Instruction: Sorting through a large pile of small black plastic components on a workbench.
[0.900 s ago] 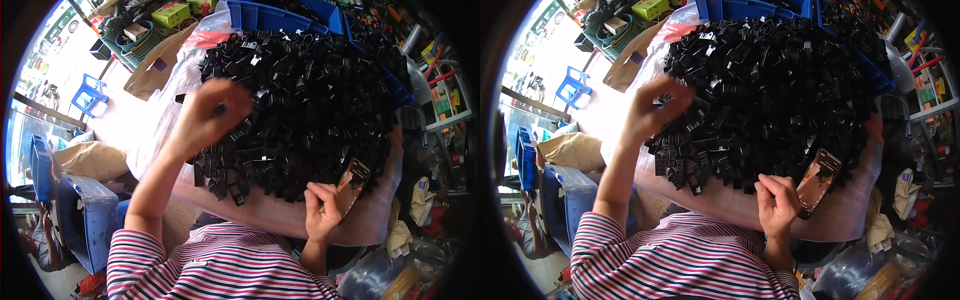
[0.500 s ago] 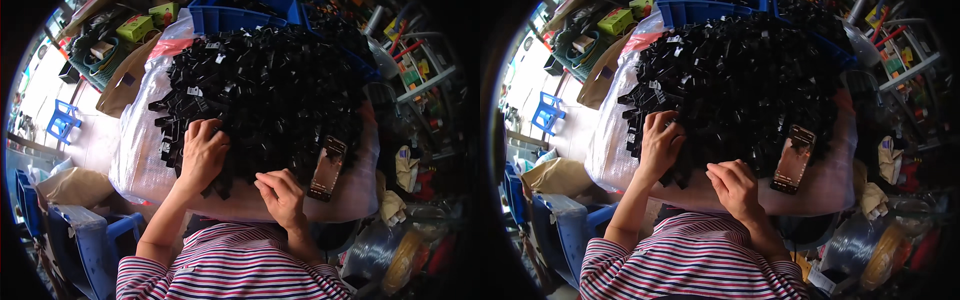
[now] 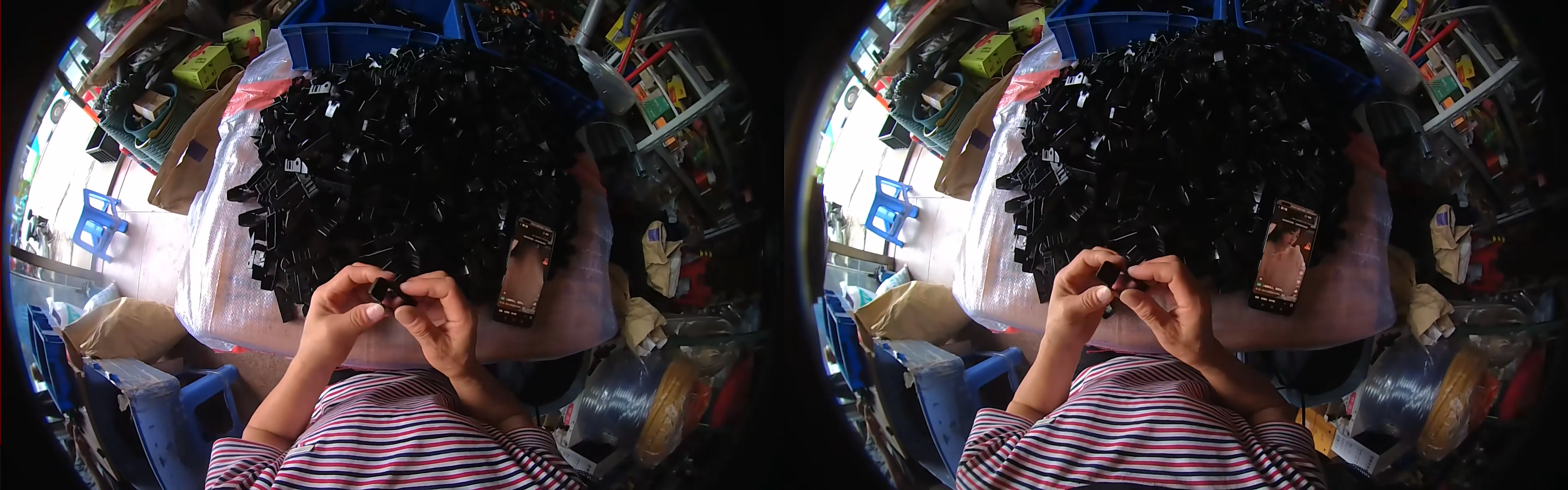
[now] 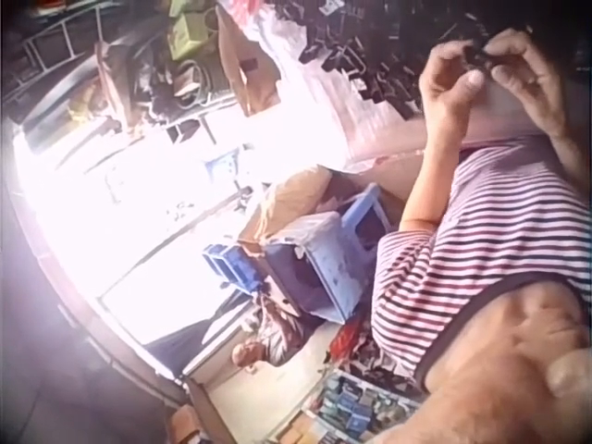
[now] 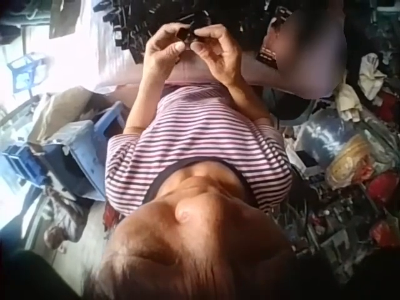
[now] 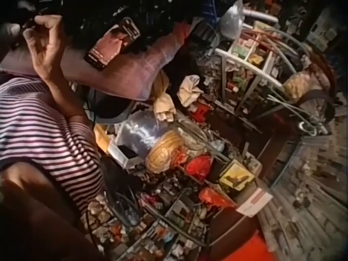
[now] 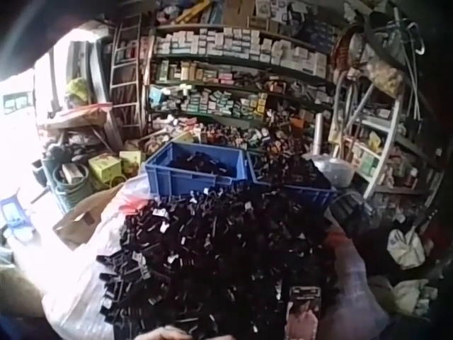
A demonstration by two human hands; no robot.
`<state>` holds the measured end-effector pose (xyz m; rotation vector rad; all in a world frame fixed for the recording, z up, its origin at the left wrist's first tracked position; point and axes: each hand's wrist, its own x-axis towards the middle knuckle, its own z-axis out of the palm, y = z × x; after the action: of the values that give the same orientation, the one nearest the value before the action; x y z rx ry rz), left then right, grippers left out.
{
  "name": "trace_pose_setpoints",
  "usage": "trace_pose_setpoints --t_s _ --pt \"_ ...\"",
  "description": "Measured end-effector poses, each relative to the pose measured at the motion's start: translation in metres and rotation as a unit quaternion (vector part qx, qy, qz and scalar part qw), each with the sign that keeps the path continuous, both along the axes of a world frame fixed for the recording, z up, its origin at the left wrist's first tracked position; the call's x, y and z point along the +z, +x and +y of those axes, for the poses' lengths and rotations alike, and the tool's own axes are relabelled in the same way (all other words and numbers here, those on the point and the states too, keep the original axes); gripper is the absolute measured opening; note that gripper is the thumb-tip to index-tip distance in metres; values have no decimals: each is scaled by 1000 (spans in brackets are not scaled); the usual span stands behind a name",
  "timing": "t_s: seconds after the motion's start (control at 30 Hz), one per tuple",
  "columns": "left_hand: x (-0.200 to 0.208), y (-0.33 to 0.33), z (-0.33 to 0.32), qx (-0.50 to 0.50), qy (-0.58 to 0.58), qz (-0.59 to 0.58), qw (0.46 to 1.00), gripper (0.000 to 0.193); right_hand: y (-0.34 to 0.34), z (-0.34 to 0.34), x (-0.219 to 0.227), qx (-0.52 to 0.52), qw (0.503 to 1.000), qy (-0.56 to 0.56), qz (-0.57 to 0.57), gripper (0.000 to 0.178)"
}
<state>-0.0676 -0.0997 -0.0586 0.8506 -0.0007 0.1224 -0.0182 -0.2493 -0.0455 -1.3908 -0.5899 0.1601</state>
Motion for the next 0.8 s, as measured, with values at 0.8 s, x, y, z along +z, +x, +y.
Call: trace_pose_setpoints --t_s 0.8 --pt "-12 7 7 0 -75 32 997 45 144 26 26 -223 864 -329 -310 28"
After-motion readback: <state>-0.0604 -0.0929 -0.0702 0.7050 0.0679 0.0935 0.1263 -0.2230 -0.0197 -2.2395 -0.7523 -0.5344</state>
